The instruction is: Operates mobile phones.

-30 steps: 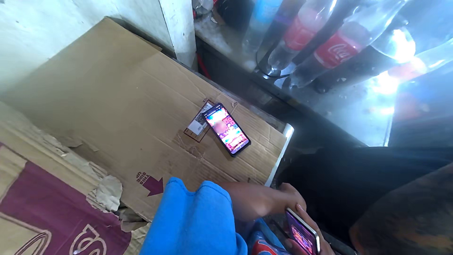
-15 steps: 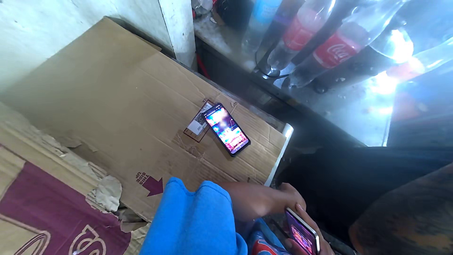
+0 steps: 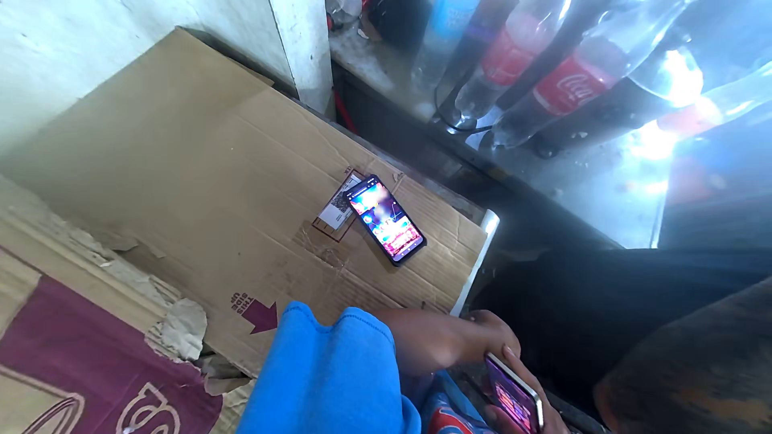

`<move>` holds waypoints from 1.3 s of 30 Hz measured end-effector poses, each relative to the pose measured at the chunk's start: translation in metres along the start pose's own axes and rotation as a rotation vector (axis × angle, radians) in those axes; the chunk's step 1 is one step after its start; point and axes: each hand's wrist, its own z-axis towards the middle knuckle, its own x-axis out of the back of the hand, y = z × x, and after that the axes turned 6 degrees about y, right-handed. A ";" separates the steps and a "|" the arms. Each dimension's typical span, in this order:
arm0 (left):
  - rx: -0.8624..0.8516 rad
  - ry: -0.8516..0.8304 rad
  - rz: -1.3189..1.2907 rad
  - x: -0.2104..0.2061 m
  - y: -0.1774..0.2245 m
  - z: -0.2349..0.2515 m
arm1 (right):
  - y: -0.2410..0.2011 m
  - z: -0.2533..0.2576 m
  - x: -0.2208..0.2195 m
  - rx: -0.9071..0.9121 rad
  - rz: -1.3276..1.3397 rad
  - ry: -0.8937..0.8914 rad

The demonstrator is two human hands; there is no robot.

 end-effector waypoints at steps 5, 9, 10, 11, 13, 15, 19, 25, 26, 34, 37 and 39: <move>0.027 0.002 0.006 -0.003 0.001 0.003 | 0.000 -0.001 0.001 -0.008 -0.022 0.000; 0.027 -0.058 0.060 -0.001 0.000 0.012 | -0.001 0.000 0.001 -0.022 -0.021 0.005; 0.032 -0.063 0.062 -0.001 0.000 0.012 | 0.000 0.000 0.001 -0.021 -0.022 0.004; 0.040 -0.069 0.065 -0.001 0.001 0.013 | 0.000 0.000 0.001 -0.020 -0.020 0.001; 0.051 -0.075 0.073 -0.002 0.001 0.013 | 0.000 0.001 0.001 -0.010 -0.016 -0.005; 0.062 -0.083 0.086 0.000 0.002 0.013 | 0.001 0.001 0.001 -0.002 0.000 -0.006; 0.088 -0.125 0.083 0.003 0.004 0.015 | 0.002 0.002 0.001 0.006 0.013 -0.006; 0.001 -0.004 -0.045 0.008 0.002 -0.011 | 0.001 0.002 0.001 0.005 0.002 0.001; 0.017 -0.034 -0.024 0.010 0.003 -0.007 | 0.002 0.002 0.001 0.008 0.005 0.001; 0.007 -0.053 -0.001 0.016 0.006 -0.014 | 0.003 0.001 0.001 0.009 0.020 -0.003; 0.018 -0.072 0.019 0.010 0.007 -0.002 | 0.004 -0.002 0.002 0.032 0.044 0.007; 0.004 -0.053 -0.034 0.001 0.006 0.009 | 0.002 -0.008 0.005 0.020 0.095 0.039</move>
